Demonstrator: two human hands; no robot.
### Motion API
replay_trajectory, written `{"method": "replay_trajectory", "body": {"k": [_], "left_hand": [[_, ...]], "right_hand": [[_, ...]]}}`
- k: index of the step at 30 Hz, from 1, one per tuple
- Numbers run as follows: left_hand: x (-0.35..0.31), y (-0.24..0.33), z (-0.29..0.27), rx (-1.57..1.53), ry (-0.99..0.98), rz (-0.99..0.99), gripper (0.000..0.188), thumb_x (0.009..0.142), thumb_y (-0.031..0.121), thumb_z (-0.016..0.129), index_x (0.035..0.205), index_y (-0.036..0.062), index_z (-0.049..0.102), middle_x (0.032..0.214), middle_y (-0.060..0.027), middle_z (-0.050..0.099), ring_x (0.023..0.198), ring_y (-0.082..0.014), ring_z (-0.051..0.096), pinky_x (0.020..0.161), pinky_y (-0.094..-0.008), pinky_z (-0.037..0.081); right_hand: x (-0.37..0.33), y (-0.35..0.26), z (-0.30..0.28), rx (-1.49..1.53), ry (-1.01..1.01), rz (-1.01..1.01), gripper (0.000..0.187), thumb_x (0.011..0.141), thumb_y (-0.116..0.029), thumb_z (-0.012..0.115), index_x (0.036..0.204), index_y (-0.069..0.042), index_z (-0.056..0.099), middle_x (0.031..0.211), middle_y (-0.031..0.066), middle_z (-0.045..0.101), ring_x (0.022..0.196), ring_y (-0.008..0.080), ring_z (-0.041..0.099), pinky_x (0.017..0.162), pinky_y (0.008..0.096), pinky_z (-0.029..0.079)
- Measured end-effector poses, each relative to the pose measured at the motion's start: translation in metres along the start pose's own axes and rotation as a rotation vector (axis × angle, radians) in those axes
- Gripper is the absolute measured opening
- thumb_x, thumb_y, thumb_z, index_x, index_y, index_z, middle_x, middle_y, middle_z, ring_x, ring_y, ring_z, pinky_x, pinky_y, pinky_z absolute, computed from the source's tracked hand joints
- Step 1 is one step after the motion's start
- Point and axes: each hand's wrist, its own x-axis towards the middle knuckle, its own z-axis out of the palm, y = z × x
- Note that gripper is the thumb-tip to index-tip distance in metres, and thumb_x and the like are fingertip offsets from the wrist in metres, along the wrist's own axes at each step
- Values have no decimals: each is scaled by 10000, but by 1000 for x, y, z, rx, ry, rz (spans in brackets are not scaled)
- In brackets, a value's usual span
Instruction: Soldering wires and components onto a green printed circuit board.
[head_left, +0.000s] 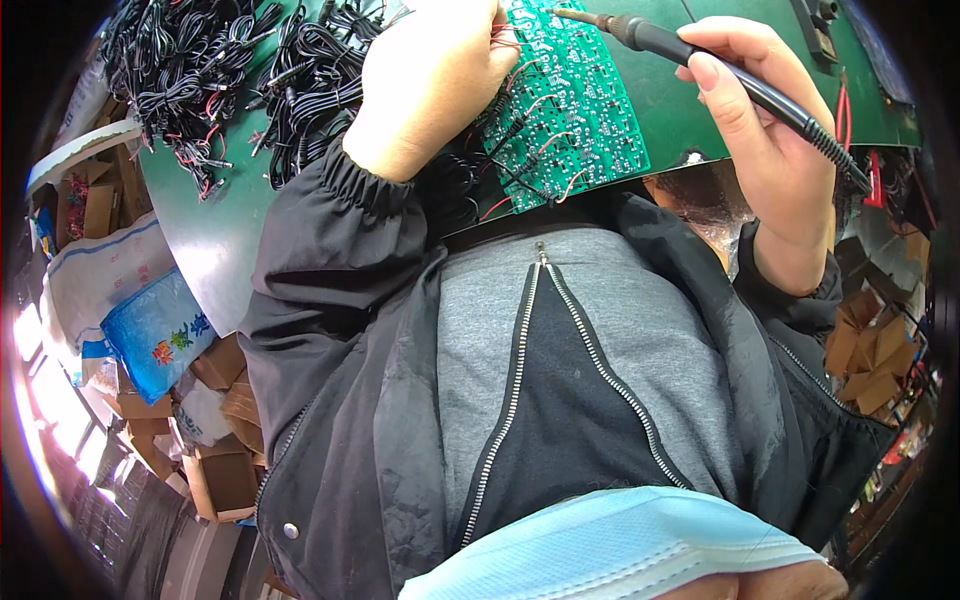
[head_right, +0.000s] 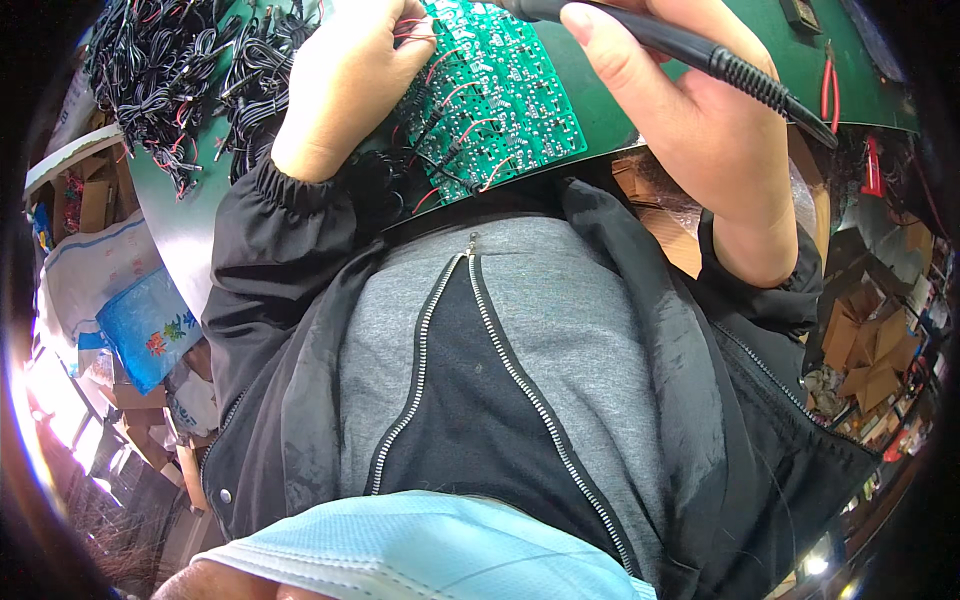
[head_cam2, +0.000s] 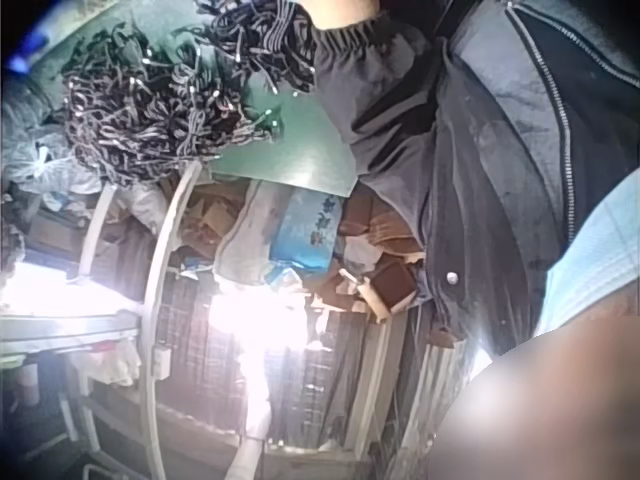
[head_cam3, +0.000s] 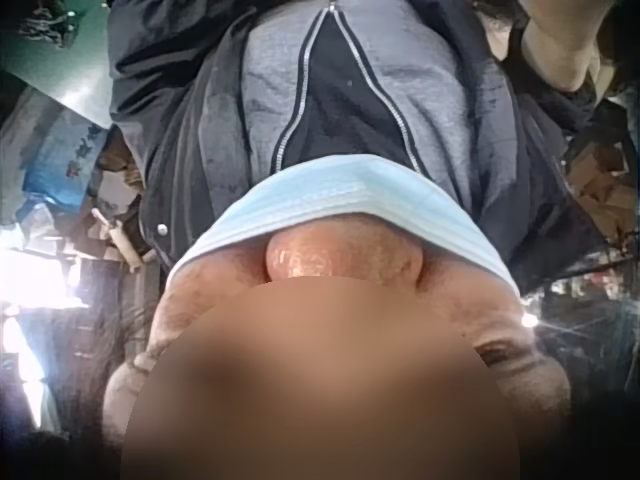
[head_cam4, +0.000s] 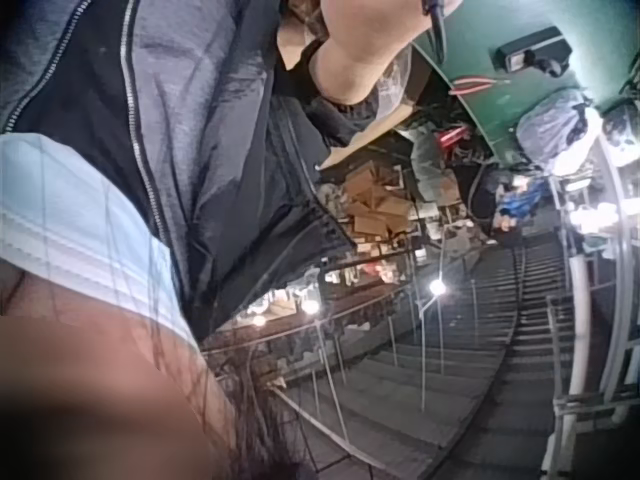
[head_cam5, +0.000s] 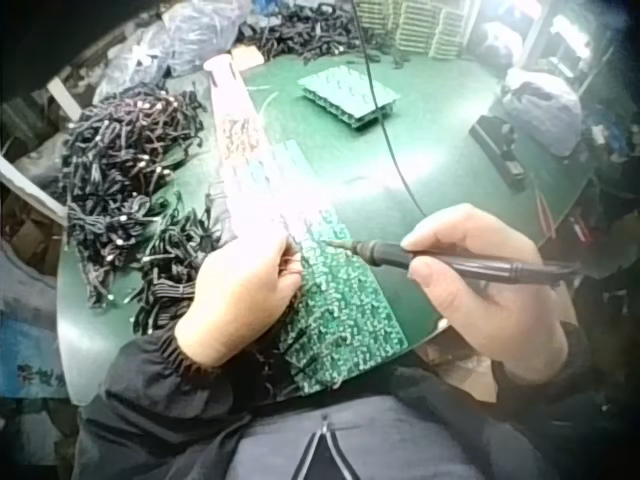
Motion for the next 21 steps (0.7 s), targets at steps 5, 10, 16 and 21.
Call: {"method": "replay_trajectory", "body": {"k": [5, 10, 16, 21], "left_hand": [[-1, 2, -7, -87, -13, -25, 113, 868, 128, 691, 927, 50, 634, 826, -150, 662, 743, -348, 677, 667, -422, 549], [0, 3, -6, -55, 37, 125, 109, 873, 126, 689, 924, 50, 630, 869, -133, 639, 773, -342, 664, 681, -414, 541], [0, 4, -4, -18, 0, 105, 109, 863, 139, 693, 859, 53, 627, 830, -121, 633, 745, -328, 663, 664, -402, 543], [1, 4, -3, 8, -6, 108, 107, 857, 138, 697, 863, 54, 630, 830, -123, 634, 743, -328, 661, 664, -402, 542]], "right_hand": [[-7, -8, -5, -74, 27, 87, 256, 1013, -106, 656, 1215, 51, 669, 1028, 87, 726, 891, 93, 635, 766, 213, 481], [-15, -1, -3, -18, 38, 78, 278, 1015, -109, 649, 1236, 59, 667, 1028, 108, 737, 871, 91, 632, 752, 214, 479], [-16, 0, 6, 42, 13, 113, 246, 1018, -83, 634, 1217, 56, 673, 1032, 94, 730, 903, 105, 656, 820, 231, 510], [-14, 3, 9, 49, 16, 100, 240, 1015, -72, 636, 1214, 57, 673, 1034, 94, 727, 914, 107, 659, 817, 234, 515]]}}
